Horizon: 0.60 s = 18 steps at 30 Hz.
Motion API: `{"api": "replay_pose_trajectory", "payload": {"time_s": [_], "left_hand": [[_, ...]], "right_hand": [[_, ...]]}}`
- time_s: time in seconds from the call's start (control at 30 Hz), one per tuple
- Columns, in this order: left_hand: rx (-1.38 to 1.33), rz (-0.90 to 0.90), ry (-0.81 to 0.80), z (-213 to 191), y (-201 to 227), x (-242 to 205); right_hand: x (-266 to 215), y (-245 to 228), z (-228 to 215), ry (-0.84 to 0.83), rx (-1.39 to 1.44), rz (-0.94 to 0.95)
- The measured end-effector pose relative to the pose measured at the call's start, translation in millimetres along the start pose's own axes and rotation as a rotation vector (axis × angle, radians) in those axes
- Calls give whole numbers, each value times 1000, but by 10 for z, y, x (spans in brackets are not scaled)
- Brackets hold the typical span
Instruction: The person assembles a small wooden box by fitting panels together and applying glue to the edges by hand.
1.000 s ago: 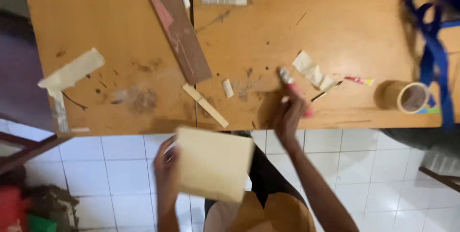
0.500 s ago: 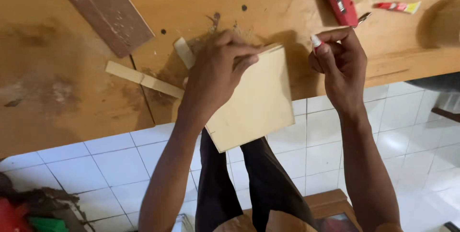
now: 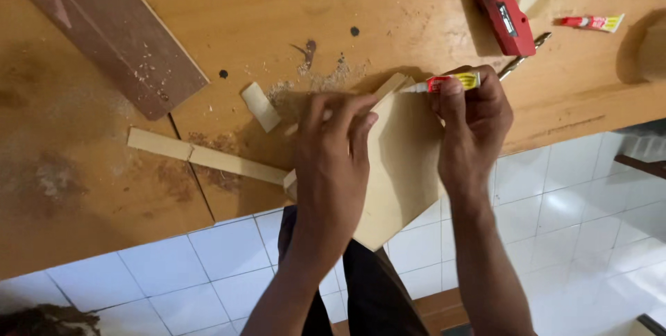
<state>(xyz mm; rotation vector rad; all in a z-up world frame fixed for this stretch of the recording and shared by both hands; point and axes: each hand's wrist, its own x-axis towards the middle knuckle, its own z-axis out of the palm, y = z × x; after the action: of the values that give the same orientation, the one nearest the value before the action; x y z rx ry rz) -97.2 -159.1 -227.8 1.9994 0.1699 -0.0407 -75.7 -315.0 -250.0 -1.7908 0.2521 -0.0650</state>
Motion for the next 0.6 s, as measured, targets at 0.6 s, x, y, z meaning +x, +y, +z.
{"api": "replay_pose_trajectory", "payload": {"time_s": [0.6], "left_hand": [[130, 272, 166, -264, -513, -406]], "right_hand": [[-61, 129, 192, 158, -287, -86]]}}
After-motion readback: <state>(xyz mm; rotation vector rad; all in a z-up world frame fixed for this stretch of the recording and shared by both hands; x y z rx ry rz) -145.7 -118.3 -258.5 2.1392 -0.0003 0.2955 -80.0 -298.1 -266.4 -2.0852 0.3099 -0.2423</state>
